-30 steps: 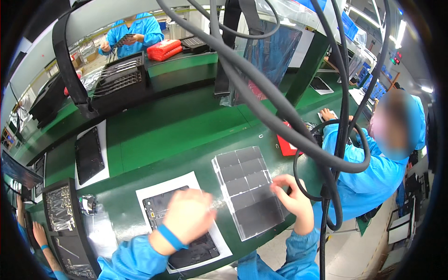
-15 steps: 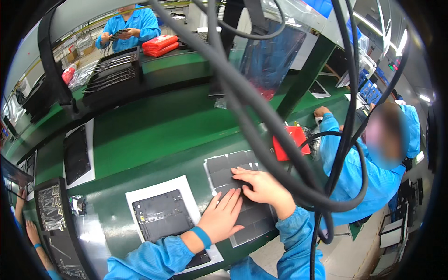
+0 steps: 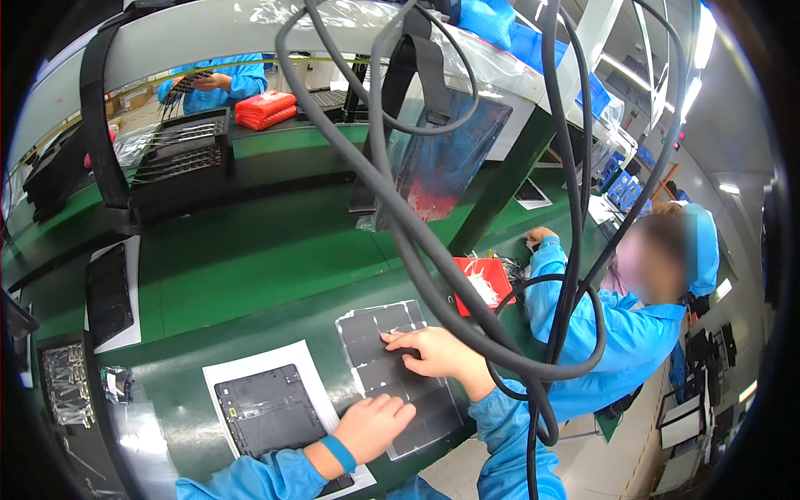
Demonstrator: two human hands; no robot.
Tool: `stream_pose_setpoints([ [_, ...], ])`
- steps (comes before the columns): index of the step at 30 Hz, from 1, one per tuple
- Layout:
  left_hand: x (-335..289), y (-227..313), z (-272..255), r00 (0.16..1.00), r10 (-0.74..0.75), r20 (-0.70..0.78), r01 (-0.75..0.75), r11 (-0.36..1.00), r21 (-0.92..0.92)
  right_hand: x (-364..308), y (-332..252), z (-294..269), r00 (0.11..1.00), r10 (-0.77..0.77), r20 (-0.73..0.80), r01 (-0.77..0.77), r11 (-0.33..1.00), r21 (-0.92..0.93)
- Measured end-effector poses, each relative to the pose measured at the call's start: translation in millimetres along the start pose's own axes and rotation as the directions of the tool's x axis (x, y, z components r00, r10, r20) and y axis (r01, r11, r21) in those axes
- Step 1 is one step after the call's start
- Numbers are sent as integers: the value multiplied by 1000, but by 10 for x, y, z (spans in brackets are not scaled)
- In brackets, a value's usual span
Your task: The person assembles components into a tablet device by hand, taking electronic components from a tray and placing them into the tablet.
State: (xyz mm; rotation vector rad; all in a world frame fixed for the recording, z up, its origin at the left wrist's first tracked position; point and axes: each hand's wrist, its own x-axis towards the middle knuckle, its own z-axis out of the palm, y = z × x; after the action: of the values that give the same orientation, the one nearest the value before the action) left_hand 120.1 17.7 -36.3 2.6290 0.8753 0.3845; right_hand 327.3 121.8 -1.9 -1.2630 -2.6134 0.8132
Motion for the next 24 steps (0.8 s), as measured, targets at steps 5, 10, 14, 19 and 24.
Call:
stream_pose_setpoints([
  [5, -35, 0, 59, 972, 20, -233, -3, 997, 72, 11, -34, -85, 1000, -14, 0, 14, 1000, -7],
  [10, -29, -4, 281, 973, 6, -232, 38, 982, 185, 56, -22, -94, 976, 156, 155, -153, 988, -33],
  [14, -68, 67, 343, 970, 11, -245, 38, 980, 193, -49, 4, -6, 998, -39, -52, 39, 999, -3],
  [19, -83, 29, 321, 959, -7, -283, 60, 982, 177, -7, -19, -58, 999, -34, 26, 34, 999, -5],
  [24, -63, 34, 366, 954, -7, -300, 80, 969, 233, 40, 12, -82, 999, -23, 44, 23, 1000, -11],
])
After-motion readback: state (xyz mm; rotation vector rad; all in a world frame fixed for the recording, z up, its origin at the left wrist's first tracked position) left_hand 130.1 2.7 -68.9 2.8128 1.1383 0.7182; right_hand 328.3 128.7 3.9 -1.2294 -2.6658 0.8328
